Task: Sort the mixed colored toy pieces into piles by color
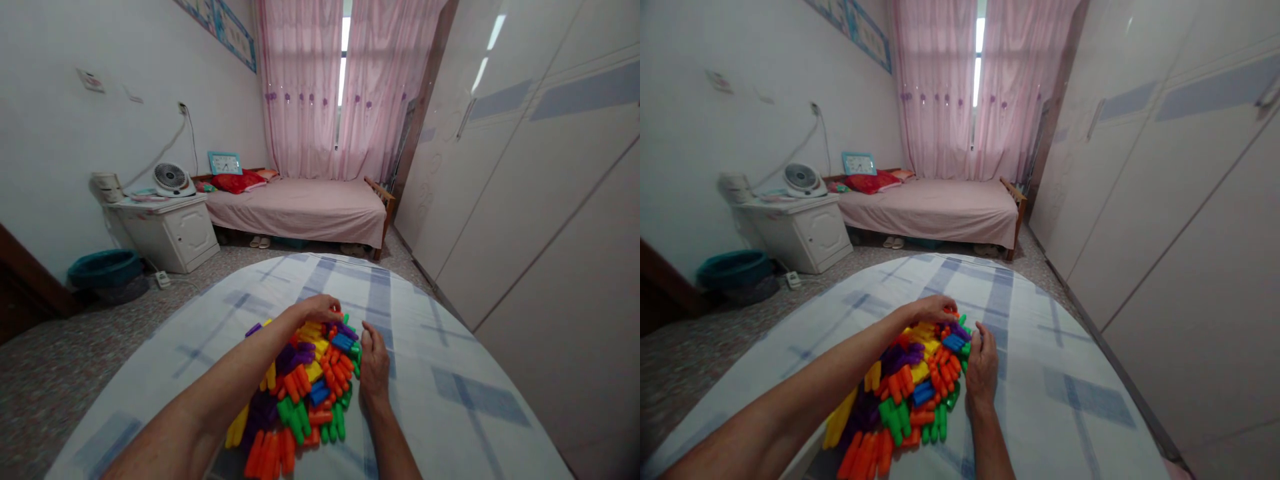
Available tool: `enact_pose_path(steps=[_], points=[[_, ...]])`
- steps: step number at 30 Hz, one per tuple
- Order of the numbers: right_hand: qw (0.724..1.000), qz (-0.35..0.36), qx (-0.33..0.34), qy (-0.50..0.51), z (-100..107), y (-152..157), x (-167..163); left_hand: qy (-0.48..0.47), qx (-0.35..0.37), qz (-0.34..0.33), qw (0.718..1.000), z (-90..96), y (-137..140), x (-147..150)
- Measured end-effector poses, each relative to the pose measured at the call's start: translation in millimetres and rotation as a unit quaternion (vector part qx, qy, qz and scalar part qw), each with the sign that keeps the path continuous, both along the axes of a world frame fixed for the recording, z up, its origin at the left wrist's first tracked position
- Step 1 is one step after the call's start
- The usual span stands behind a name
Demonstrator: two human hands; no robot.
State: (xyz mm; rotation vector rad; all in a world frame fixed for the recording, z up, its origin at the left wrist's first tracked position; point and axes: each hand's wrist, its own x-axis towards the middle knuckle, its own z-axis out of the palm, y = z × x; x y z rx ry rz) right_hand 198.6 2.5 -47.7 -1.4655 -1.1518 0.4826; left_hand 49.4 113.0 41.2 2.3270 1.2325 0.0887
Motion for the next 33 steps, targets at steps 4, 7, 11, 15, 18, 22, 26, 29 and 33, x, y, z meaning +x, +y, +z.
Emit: enact_pose_path(steps=[4, 7, 11, 15, 18, 22, 26, 29, 33], points=[[0.999, 0.042, -0.011, 0.006, 6.3, -2.8, -1.1, -0.052, -0.021, -0.084, 0.995, 18.7, -31.8, -6.7], [0.995, 0.089, -0.033, 0.002, 10.9, -4.8, -0.2, -0.131, 0.033, -0.121, 0.983, 33.0, -65.6, -21.4], [0.993, 0.112, -0.034, -0.006, 15.2, -6.7, 0.1, -0.242, 0.179, 0.028, 0.953, 28.5, -105.1, -70.7], [0.994, 0.108, -0.033, -0.006, 16.9, -8.1, -2.0, -0.221, 0.227, 0.293, 0.902, -18.2, -125.2, -136.2], [0.993, 0.111, -0.02, -0.021, 17.6, -9.0, -3.8, -0.234, 0.153, 0.371, 0.886, -55.1, -135.4, -157.6], [0.99, 0.135, -0.012, -0.032, 18.8, -10.7, -4.3, -0.336, 0.103, 0.345, 0.87, -70.9, -146.3, -134.3], [0.988, 0.15, -0.007, -0.017, 19.2, -13.0, -4.2, -0.377, 0.093, 0.349, 0.853, -65.2, -146.1, -100.8], [0.99, 0.139, -0.007, 0.007, 19.4, -14.7, -4.6, -0.37, 0.093, 0.346, 0.857, -64.4, -141.3, -87.9], [0.994, 0.101, -0.022, 0.033, 25.7, -17.7, -6.1, -0.346, 0.096, 0.356, 0.862, -66.5, -135.1, -79.3]])
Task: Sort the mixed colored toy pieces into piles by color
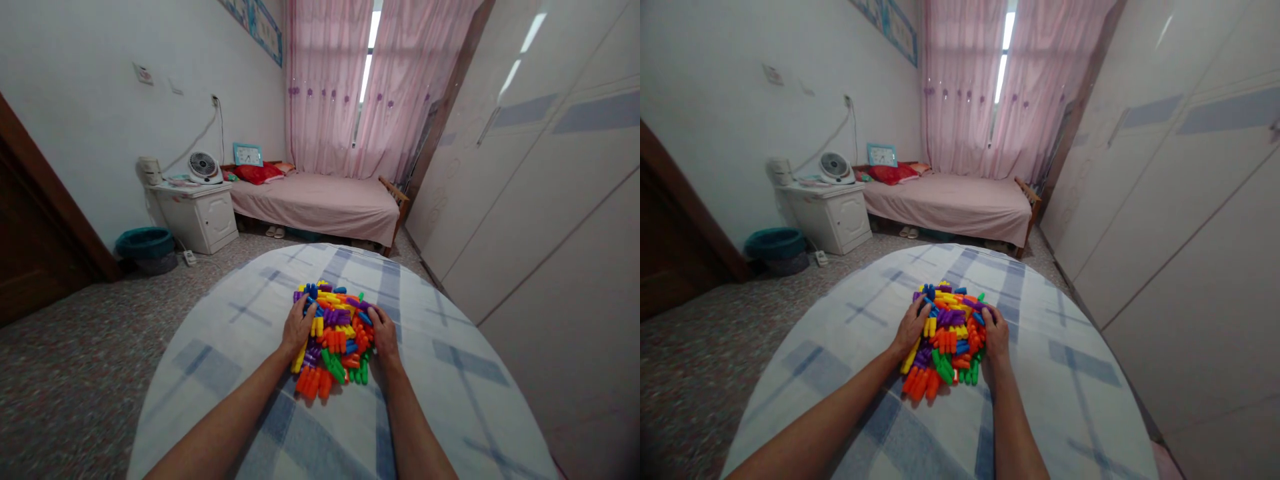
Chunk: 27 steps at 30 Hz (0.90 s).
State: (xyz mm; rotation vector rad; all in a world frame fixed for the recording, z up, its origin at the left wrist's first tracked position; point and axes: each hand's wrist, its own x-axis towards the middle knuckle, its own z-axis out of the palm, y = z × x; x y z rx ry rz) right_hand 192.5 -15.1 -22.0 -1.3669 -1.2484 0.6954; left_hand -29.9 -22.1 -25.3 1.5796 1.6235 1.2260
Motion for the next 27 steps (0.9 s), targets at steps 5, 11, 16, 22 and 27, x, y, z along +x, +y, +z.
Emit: enact_pose_path(steps=[5, 11, 16, 22, 27], points=[[1.0, 0.01, 0.013, -0.018, 20.8, -3.9, -18.7, 0.005, 0.01, 0.0, 1.0, -3.5, 6.4, 6.8], [0.99, 0.117, 0.055, -0.049, 47.0, -9.0, -71.5, -0.078, 0.033, 0.0, 0.996, -9.2, 8.0, 12.3], [0.981, 0.154, 0.087, -0.076, 60.2, -24.5, -80.1, -0.141, 0.041, 0.003, 0.989, -6.2, -0.7, 6.3], [0.992, -0.034, 0.056, -0.11, 21.6, -53.6, -15.3, -0.026, 0.084, -0.007, 0.996, -2.3, -44.3, -20.9], [0.97, -0.133, -0.01, -0.203, -21.0, -71.3, 18.1, 0.267, 0.188, -0.139, 0.935, -7.4, -112.3, -30.6]])
